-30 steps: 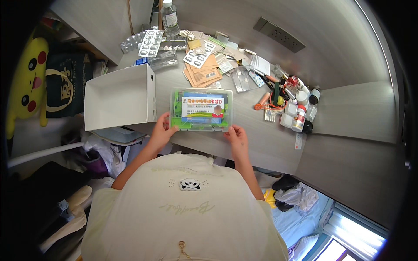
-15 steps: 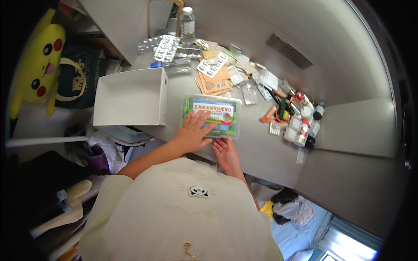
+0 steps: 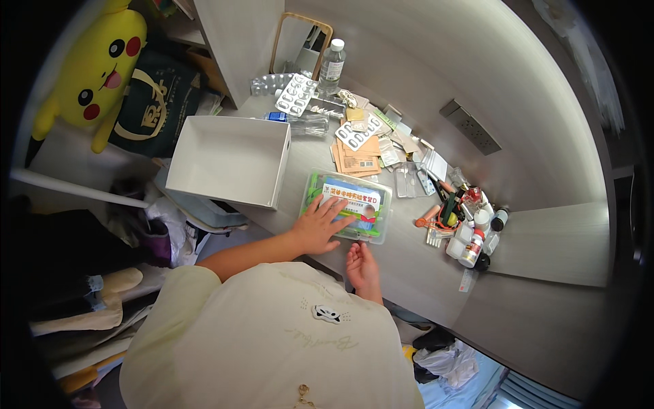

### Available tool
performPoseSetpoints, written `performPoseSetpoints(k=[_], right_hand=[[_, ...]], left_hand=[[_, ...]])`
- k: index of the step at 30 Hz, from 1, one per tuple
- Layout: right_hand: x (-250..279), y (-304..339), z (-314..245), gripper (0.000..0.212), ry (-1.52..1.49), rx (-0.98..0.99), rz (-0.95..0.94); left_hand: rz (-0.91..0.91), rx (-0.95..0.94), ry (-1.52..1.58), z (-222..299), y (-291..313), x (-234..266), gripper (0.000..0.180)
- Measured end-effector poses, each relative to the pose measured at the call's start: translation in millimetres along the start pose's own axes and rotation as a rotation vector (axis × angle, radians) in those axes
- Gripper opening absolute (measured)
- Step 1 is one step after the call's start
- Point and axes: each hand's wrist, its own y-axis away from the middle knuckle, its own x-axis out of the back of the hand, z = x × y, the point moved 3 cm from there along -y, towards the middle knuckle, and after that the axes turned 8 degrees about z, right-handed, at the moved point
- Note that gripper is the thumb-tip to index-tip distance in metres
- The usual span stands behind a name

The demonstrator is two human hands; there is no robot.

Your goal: The person organizes a cluttered desk by sorting various items into a white box and a clear plastic container. They place a brown wallet, a water bottle, and green electronic components into the containers. They also handle a small robot toy and a red object before placing them on the shelf.

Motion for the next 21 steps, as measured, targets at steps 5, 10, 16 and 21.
performPoseSetpoints(k=[5, 10, 16, 21], right_hand=[[-8.2, 1.2, 3.6, 0.012, 0.062, 0.028, -0.058], [-24.8, 7.8, 6.7, 0.015, 0.095, 0.167, 0.02], [-15.6, -3.2, -8.4, 0.018, 0.087, 0.326, 0.128], [-14.7, 2.4, -14.8, 0.016, 0.105, 0.22, 0.104]], left_hand=[[0.053, -0.006, 0.036, -3.1, 2.5, -0.9, 0.08], [0.07, -0.057, -0.052, -5.1, 3.5, -6.6, 0.082], [0.159, -0.063, -0.119, -7.0, 1.7, -18.9, 0.08], [0.102, -0.031, -0.028, -3.0, -2.0, -5.5, 0.08]])
